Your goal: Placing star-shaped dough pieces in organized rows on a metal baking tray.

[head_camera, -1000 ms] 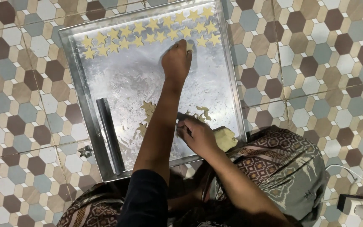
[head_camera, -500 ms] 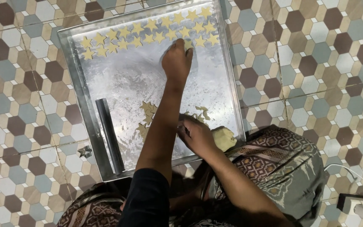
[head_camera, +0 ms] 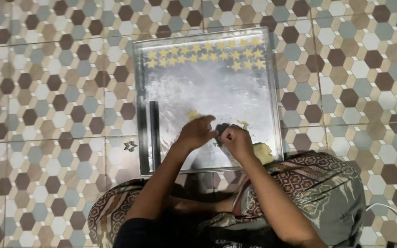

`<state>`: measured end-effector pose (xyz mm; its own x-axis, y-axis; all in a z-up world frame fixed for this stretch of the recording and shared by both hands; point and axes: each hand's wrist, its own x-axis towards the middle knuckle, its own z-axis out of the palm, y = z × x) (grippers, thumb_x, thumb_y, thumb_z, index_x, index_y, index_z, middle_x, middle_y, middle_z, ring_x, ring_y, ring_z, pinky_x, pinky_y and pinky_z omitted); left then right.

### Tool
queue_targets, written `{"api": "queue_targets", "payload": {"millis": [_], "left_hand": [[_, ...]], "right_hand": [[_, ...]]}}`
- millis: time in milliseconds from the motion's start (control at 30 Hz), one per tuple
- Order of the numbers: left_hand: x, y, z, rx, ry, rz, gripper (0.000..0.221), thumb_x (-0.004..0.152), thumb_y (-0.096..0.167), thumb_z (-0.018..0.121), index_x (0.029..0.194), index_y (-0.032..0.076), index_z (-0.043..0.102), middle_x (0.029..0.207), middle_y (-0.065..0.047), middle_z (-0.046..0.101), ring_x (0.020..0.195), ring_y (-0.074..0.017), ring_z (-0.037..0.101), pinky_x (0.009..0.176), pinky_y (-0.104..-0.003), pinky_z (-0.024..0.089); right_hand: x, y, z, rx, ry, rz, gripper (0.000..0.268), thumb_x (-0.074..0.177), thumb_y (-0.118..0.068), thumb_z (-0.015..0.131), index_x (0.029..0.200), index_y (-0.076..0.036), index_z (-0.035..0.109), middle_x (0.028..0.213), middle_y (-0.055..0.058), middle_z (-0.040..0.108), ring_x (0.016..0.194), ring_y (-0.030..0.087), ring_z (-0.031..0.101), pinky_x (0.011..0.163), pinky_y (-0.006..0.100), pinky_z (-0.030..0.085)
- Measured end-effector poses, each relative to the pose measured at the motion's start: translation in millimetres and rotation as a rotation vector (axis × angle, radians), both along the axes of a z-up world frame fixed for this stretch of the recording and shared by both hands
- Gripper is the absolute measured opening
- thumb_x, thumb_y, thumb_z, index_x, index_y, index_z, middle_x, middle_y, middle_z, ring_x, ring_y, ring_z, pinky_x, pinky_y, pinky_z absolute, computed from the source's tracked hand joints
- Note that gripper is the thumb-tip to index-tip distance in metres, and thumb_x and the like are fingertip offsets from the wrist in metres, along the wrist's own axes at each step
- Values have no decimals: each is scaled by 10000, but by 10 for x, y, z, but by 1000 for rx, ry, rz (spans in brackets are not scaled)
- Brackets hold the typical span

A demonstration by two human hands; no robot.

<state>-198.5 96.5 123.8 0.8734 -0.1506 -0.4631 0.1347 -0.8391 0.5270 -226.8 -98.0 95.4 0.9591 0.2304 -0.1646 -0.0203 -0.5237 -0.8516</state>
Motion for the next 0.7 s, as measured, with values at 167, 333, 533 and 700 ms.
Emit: {"api": "queue_targets", "payload": {"millis": [167, 333, 533, 700], "left_hand": [[-928, 352, 595, -322, -27, 99, 467, 979, 264, 609, 1396, 54, 600, 1074, -218, 758, 1035, -425, 723, 861, -527, 560], [-1480, 735, -62, -488, -152, 386, 368, 1010, 252, 621, 1308, 40, 663, 937, -182, 753, 890, -332, 714, 781, -437, 544], [-1619, 956, -209, -311, -281, 605, 318, 1017, 269, 640, 1281, 103, 706, 1018, -184, 768, 969, -378, 729, 828, -485, 559], [-1514, 911, -159, -157, -414, 473, 253, 1000, 185, 635, 1213, 88, 733, 972, -187, 761, 946, -396, 735, 829, -522, 588]], "right_hand": [[-182, 1, 52, -63, -80, 39, 161, 897, -52, 728, 743, -58, 682, 731, 154, 640, 735, 338, 671, 677, 425, 519], [-365, -31, 21, -123, -121, 81, 100, 934, -101, 716, 844, -67, 740, 795, 157, 695, 804, 360, 702, 720, 443, 540], [-399, -57, -237, -311, -255, 86, 225, 1051, -215, 610, 1010, -51, 758, 883, 204, 711, 900, 429, 699, 791, 514, 550], [-450, -87, -314, -324, -343, 41, 150, 1048, -135, 613, 1106, -97, 746, 911, 136, 679, 918, 369, 686, 813, 461, 537]]}}
